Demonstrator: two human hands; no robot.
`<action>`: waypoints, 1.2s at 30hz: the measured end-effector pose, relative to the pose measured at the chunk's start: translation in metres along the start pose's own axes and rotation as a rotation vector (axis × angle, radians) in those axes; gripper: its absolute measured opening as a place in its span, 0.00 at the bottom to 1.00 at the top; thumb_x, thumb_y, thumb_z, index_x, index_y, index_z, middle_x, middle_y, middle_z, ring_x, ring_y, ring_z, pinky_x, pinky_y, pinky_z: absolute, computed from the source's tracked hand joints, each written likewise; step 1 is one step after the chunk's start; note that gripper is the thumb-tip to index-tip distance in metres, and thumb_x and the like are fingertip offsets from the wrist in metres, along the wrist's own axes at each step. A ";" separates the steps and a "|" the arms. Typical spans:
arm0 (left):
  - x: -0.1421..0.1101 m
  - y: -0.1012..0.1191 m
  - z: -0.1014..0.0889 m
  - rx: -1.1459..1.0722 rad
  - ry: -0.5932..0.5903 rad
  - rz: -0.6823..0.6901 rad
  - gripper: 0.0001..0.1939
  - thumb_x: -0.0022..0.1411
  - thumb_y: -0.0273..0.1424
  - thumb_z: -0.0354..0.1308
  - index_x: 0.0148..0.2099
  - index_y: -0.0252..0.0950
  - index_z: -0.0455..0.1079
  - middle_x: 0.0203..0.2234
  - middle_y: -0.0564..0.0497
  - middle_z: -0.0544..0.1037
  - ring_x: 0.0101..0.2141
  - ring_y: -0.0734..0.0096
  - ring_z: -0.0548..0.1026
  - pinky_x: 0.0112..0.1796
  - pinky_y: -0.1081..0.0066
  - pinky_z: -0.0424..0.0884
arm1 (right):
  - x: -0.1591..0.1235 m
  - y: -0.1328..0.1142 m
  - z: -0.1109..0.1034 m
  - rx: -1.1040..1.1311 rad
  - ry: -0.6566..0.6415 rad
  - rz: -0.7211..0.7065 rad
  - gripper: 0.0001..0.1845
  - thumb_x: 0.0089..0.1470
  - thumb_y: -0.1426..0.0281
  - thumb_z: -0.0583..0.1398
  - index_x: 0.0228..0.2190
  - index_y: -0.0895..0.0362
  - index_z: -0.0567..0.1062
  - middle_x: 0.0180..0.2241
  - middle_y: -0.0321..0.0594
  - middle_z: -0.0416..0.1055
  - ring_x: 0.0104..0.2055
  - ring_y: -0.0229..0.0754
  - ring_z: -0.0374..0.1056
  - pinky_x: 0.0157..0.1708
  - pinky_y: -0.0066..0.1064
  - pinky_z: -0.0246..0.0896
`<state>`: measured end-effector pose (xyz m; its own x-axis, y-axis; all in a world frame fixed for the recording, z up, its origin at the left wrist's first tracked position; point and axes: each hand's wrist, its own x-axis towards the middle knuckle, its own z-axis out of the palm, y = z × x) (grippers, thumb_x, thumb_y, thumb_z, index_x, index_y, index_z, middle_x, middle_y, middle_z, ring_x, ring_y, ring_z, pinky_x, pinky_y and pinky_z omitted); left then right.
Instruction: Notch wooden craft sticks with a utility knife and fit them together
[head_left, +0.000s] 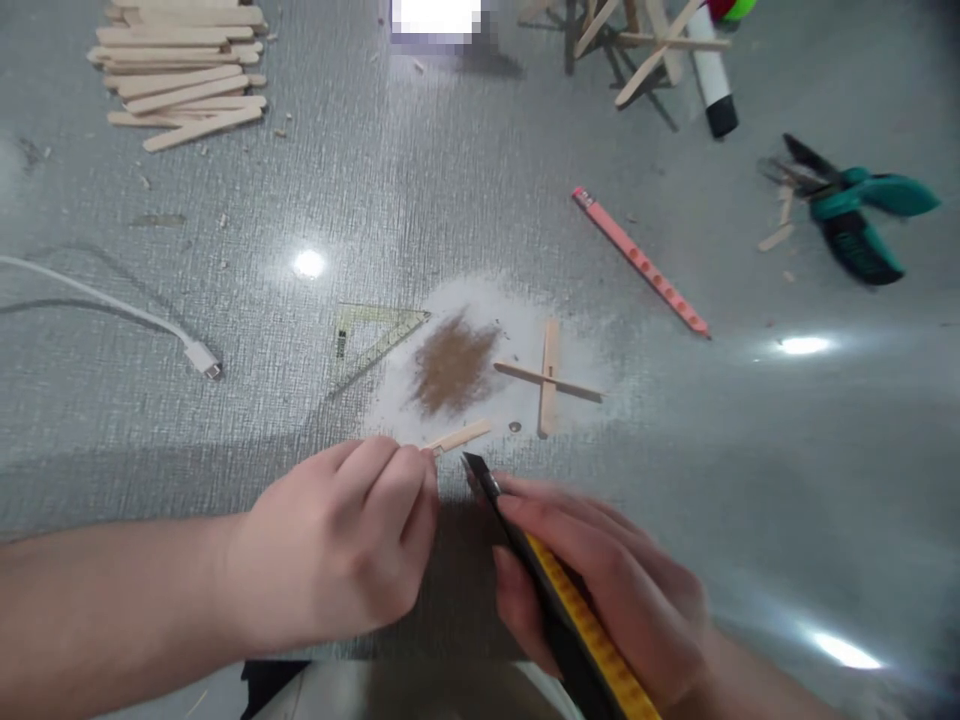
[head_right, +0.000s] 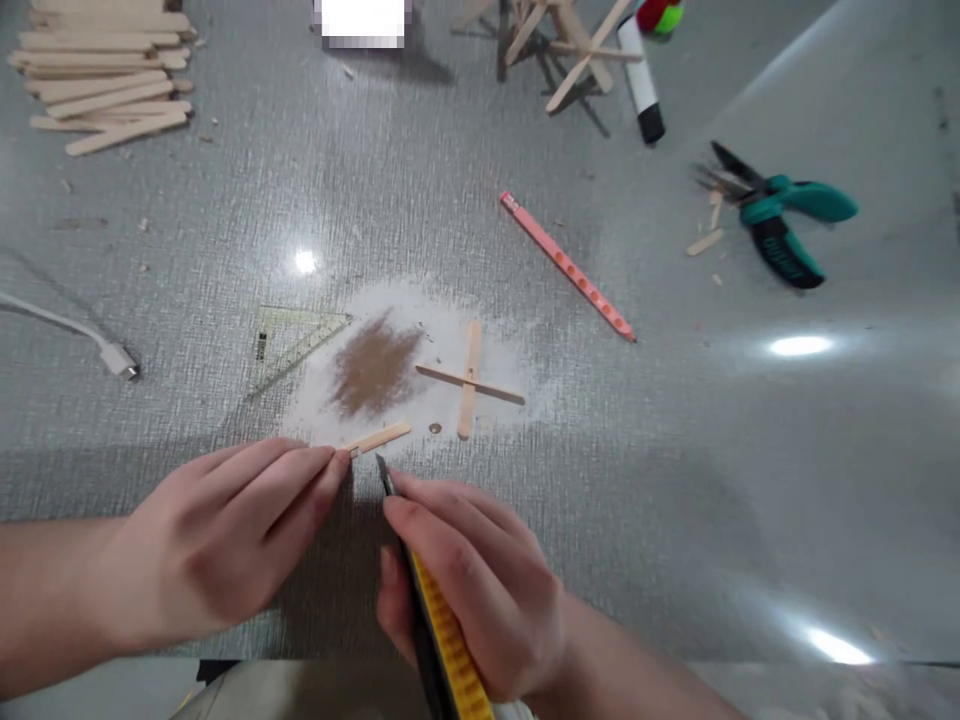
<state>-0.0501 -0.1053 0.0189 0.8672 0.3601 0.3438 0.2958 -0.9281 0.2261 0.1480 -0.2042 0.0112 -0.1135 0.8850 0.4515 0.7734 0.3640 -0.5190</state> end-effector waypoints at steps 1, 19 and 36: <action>0.000 0.000 -0.001 0.032 0.009 0.021 0.12 0.68 0.17 0.49 0.36 0.27 0.73 0.24 0.47 0.77 0.25 0.66 0.75 0.23 0.67 0.72 | 0.001 0.000 0.000 0.013 0.007 0.019 0.14 0.55 0.80 0.62 0.45 0.64 0.77 0.39 0.48 0.83 0.41 0.46 0.81 0.40 0.34 0.83; 0.004 -0.003 0.000 0.067 0.047 0.086 0.11 0.66 0.18 0.52 0.37 0.23 0.76 0.29 0.38 0.82 0.25 0.59 0.80 0.21 0.63 0.77 | 0.009 0.002 0.011 0.024 0.045 -0.036 0.08 0.57 0.82 0.62 0.40 0.67 0.78 0.36 0.43 0.81 0.40 0.40 0.78 0.44 0.27 0.80; 0.002 -0.006 0.003 -0.084 0.083 -0.071 0.10 0.67 0.17 0.52 0.39 0.23 0.75 0.26 0.43 0.79 0.29 0.61 0.80 0.23 0.65 0.77 | 0.011 0.003 0.010 0.029 0.019 0.003 0.09 0.57 0.81 0.62 0.41 0.65 0.78 0.35 0.41 0.82 0.37 0.41 0.80 0.40 0.28 0.82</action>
<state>-0.0489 -0.0996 0.0151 0.8082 0.4348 0.3972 0.3179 -0.8899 0.3272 0.1428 -0.1902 0.0073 -0.0993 0.8805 0.4636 0.7554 0.3700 -0.5409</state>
